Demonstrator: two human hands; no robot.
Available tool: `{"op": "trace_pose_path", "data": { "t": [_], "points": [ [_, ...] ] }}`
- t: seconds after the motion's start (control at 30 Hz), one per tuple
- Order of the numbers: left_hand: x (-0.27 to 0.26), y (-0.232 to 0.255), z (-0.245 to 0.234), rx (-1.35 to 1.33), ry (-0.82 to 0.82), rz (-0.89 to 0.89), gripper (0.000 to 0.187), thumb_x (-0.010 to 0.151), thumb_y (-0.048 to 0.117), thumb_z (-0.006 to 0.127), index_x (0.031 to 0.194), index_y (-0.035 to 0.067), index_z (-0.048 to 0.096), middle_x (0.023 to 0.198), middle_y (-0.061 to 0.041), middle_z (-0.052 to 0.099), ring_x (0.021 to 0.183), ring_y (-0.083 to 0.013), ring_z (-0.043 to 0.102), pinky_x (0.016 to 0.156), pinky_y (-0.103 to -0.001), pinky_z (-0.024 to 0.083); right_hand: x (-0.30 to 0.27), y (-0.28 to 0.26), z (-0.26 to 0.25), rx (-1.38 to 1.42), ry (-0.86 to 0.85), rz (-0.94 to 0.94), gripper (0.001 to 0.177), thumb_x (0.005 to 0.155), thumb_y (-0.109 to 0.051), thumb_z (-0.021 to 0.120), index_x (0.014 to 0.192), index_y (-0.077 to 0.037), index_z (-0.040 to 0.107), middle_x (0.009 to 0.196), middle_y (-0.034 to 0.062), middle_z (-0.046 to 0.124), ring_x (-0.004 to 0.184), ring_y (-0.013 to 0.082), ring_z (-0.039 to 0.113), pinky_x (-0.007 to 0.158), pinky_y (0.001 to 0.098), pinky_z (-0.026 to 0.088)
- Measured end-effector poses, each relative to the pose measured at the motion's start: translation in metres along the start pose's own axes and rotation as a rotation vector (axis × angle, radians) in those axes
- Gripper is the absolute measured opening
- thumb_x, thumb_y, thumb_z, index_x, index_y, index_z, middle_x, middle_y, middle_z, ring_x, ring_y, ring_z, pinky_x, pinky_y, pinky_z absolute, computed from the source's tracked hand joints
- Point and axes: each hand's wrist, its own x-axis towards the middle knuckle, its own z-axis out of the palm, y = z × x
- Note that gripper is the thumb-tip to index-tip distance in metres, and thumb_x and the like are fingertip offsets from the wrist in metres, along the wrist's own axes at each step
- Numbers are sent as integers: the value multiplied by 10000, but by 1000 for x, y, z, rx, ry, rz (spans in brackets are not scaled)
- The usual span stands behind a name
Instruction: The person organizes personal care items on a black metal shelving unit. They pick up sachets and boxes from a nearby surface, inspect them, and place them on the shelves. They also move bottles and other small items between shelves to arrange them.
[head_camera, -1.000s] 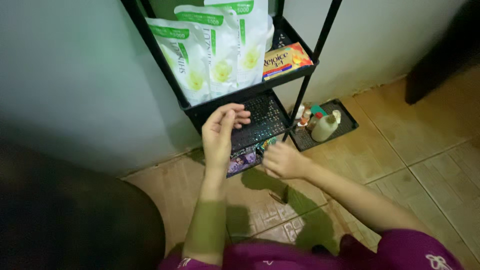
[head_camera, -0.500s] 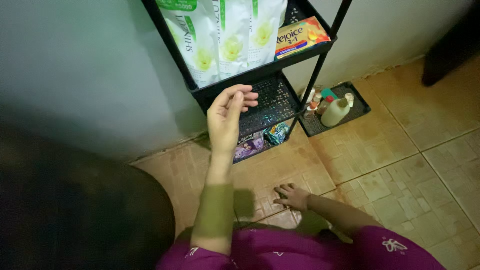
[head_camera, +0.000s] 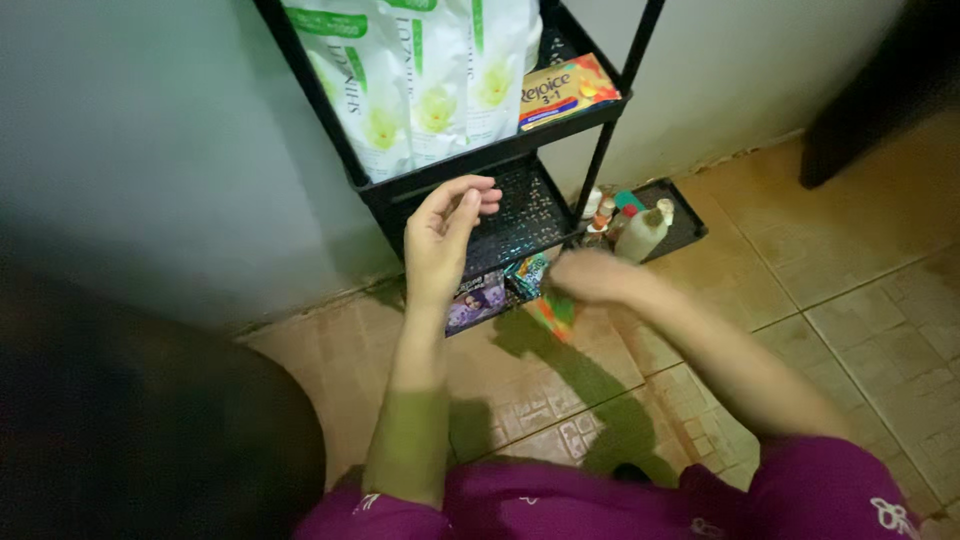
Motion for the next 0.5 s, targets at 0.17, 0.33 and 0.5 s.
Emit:
{"op": "trace_pose_path", "data": {
  "t": [0.17, 0.33, 0.5],
  "points": [
    [-1, -3, 14, -59, -54, 87, 310, 1115, 191, 564, 1316, -23, 663, 1268, -113, 723, 1206, -166, 658, 1077, -288, 495, -71, -79, -183, 154, 504, 147, 243, 881, -104, 755, 1122, -78, 765, 968, 111, 760, 791, 263, 716, 690, 382, 566],
    [-7, -4, 29, -80, -99, -53, 412, 1088, 225, 527, 1439, 12, 569, 1410, -95, 643, 1295, -147, 601, 1058, -289, 487, -77, -102, -218, 740, 931, 243, 300, 955, -116, 767, 1215, 11, 689, 1081, 52, 735, 884, 82, 666, 743, 251, 568],
    [-10, -8, 39, -228, -191, 13, 491, 1046, 123, 638, 1488, -26, 485, 1471, -130, 584, 1372, -179, 557, 1180, -336, 425, -67, -90, -211, 931, 1062, 92, 292, 983, -74, 756, 1242, 35, 677, 1104, 55, 724, 911, 74, 662, 792, 232, 557]
  ]
}}
